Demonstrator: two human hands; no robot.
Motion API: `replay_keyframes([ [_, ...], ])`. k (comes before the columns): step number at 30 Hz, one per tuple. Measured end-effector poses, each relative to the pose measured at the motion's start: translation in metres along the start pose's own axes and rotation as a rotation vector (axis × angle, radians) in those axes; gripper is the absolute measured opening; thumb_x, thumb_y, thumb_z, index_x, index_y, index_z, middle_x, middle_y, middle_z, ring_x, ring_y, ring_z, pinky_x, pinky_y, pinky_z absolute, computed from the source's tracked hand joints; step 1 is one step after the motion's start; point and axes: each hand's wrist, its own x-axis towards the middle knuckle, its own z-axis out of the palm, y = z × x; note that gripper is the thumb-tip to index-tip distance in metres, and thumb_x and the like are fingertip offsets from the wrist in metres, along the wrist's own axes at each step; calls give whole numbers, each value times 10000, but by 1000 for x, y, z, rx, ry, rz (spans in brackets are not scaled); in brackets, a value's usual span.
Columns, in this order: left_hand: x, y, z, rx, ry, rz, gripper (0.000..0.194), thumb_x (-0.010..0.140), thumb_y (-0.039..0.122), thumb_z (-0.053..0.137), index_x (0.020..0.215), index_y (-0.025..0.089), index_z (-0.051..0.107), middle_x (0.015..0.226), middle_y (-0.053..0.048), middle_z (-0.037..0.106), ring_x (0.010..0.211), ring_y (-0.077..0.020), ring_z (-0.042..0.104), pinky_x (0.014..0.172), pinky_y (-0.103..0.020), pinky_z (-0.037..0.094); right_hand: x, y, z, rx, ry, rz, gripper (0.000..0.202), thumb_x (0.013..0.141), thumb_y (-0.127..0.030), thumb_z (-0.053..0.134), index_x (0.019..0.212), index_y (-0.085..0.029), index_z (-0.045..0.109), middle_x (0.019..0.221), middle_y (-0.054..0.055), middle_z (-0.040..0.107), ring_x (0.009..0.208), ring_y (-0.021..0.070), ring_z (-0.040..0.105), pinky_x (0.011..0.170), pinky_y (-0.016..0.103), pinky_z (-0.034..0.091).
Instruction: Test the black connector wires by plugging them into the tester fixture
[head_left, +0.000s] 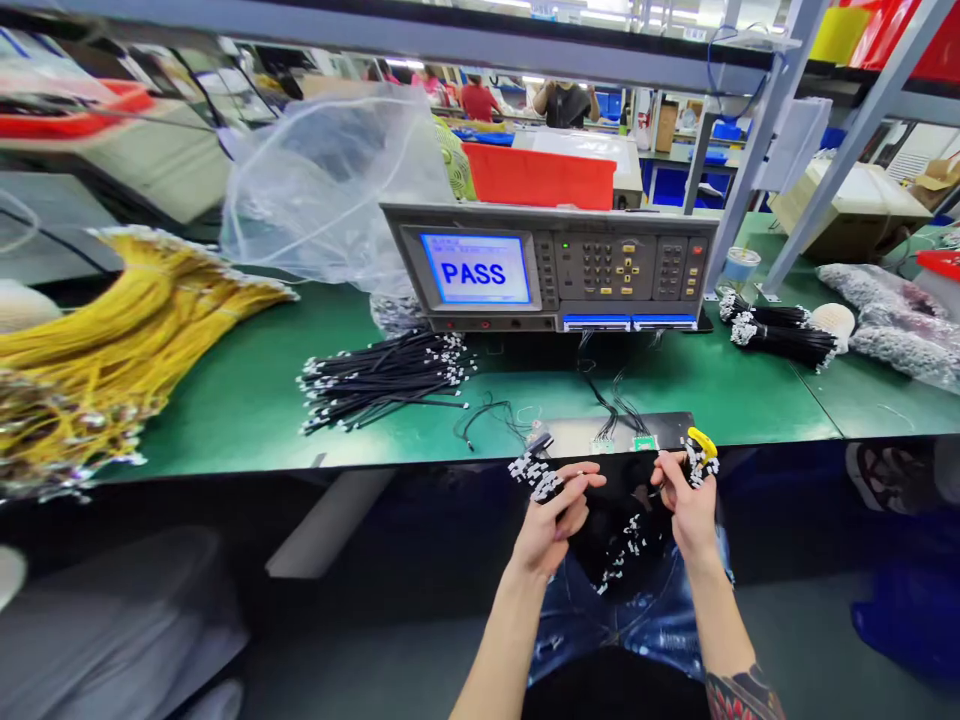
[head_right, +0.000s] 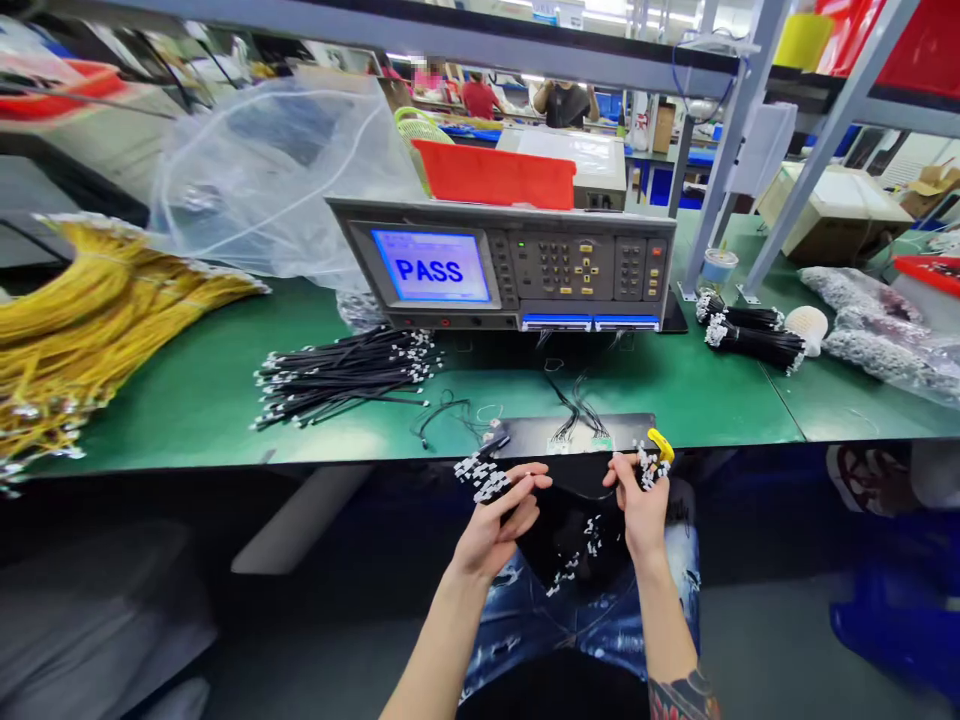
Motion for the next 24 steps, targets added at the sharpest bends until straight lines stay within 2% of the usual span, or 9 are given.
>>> replay_keyframes([
  [2,-1,-1,-1,-31,-56,-39,417,601,408,964,884,149,801,771,-44,775,335,42,219,381,-181,128,1,5,3,-98,-6,-38,398,732,-531,841,734,-159,699,567,8,672,360,46,328,350,200,220],
  [4,-2,-3,1,-28,-100,-59,428,611,443,960,875,147,799,692,-12,730,332,39,210,378,-181,111,2,9,6,-172,-13,-80,391,757,-533,825,741,-158,715,595,27,701,392,78,412,375,219,307],
  [9,-3,-8,4,55,-156,-104,474,645,538,932,842,136,775,517,72,518,352,19,190,383,-179,78,4,17,6,-259,-19,-148,383,813,-543,775,736,-170,733,611,38,715,539,176,607,515,289,488],
  [14,-4,-12,6,127,-183,-138,539,644,628,898,742,131,713,515,103,388,379,16,153,396,-187,76,4,18,3,-281,-9,-145,388,820,-548,767,747,-168,737,626,43,724,595,202,649,582,316,522],
  [18,-3,-14,11,197,-166,-101,567,676,684,846,744,140,701,492,125,268,398,-2,124,409,-198,69,4,16,4,-296,-7,-148,383,830,-541,761,731,-172,731,620,42,721,612,207,655,602,321,527],
  [20,-1,-15,13,244,-132,-66,574,682,694,833,749,138,709,471,116,301,396,-10,150,410,-203,68,3,16,5,-300,-4,-153,378,836,-534,757,717,-176,725,619,40,720,625,209,660,614,322,530],
  [24,2,-14,17,278,-67,-27,562,674,667,842,801,131,734,611,2,639,390,-8,228,399,-209,91,2,17,8,-303,24,-157,368,845,-517,751,702,-179,723,632,46,728,647,218,673,633,328,538],
])
